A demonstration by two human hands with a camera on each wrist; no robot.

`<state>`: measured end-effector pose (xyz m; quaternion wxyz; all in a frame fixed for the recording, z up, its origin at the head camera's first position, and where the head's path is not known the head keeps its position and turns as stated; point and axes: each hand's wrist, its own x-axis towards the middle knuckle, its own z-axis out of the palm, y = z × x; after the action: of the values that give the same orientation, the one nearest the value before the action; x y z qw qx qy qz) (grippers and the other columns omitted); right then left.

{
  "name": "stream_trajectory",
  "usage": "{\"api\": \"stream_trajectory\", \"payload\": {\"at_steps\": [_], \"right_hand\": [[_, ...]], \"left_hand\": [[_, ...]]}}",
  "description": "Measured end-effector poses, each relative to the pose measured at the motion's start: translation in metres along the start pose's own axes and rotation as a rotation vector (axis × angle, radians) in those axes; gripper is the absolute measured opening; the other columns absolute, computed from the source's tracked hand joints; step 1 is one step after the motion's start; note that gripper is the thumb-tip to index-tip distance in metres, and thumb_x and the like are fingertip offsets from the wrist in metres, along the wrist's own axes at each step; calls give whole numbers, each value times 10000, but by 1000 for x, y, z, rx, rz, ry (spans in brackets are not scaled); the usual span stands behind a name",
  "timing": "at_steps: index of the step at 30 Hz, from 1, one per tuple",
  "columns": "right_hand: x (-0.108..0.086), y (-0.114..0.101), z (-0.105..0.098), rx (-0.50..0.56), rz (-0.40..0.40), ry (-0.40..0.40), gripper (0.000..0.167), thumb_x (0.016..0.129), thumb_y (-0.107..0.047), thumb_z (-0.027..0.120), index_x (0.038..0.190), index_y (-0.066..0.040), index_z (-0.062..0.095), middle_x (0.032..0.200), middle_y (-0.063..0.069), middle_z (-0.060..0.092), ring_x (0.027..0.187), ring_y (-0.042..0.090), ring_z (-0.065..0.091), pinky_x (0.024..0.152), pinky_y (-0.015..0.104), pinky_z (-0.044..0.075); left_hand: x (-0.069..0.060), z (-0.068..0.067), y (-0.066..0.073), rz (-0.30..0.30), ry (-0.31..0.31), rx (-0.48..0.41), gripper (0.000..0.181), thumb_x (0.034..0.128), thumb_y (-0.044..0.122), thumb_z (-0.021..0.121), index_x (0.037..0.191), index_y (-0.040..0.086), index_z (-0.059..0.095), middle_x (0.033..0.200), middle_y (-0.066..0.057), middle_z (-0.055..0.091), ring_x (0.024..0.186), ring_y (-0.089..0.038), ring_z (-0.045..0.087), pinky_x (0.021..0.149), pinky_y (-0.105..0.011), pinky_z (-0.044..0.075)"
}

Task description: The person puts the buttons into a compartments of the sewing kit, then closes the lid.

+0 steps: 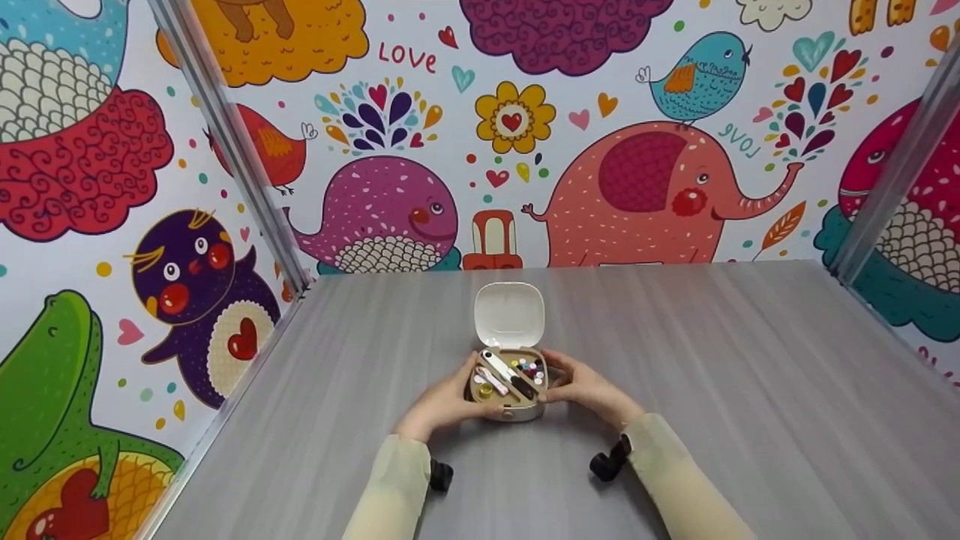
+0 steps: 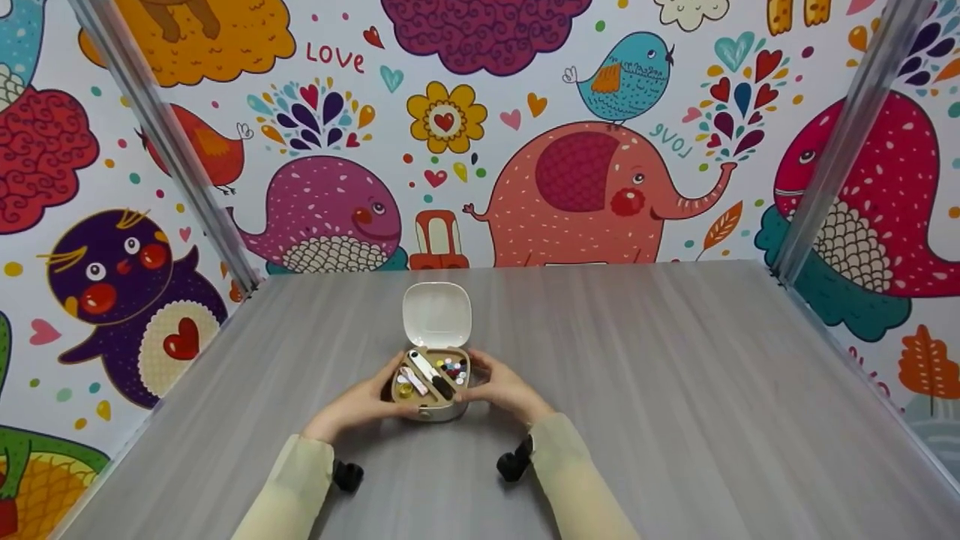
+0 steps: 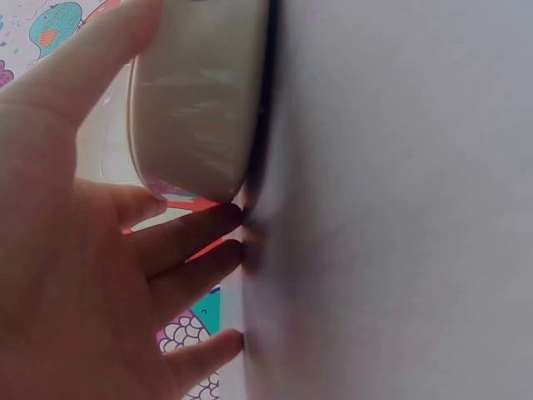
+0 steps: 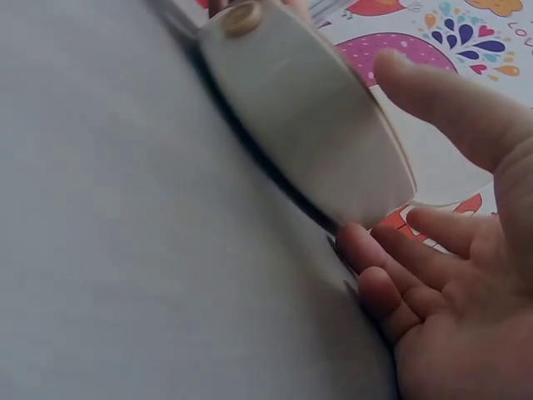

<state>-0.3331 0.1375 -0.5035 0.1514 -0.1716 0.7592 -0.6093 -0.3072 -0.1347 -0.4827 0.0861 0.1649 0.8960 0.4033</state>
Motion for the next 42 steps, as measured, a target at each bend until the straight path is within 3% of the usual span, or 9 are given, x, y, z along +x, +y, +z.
{"api": "stream_trajectory", "payload": {"at_steps": [4,6,17,31,42], "right_hand": [[-1,0,-1,-20,-24,-28,924,759,-108,823,1503,8,288,1448,238,392,913,225,576,826,306,474],[-1,0,0,-22,-28,-33,938,756,-104,826,1509,-1,276,1448,243,387,897,202,573,807,288,475],[-2,3,3,-40,-88,-53,940,760,-58,813,1516,0,256,1436,285,386,903,213,575,791,273,477],[-2,1,0,-85,-89,-58,936,768,-99,818,1518,-16,265,1416,269,410,892,207,565,791,283,469],[-1,1,-1,-99,-82,-56,945,772,-126,822,1522,-22,257,1417,259,416,913,201,561,790,273,470]], "left_hand": [[1,0,1,4,1,3,1156,721,529,800,1559,81,141,1533,-217,289,1319,-411,390,1055,-530,345],[0,0,2,-2,1,1,1161,716,536,801,1561,95,139,1535,-210,289,1320,-408,390,1057,-529,343],[0,2,0,-3,7,82,1116,738,562,772,1554,79,183,1471,-254,381,1267,-418,449,1025,-523,383],[0,0,2,-11,3,41,1148,719,561,787,1560,98,157,1491,-251,351,1281,-427,431,1038,-537,364],[0,-14,7,-3,10,75,1104,785,534,745,1544,17,133,1523,-246,287,1365,-416,321,1100,-525,281]]}}
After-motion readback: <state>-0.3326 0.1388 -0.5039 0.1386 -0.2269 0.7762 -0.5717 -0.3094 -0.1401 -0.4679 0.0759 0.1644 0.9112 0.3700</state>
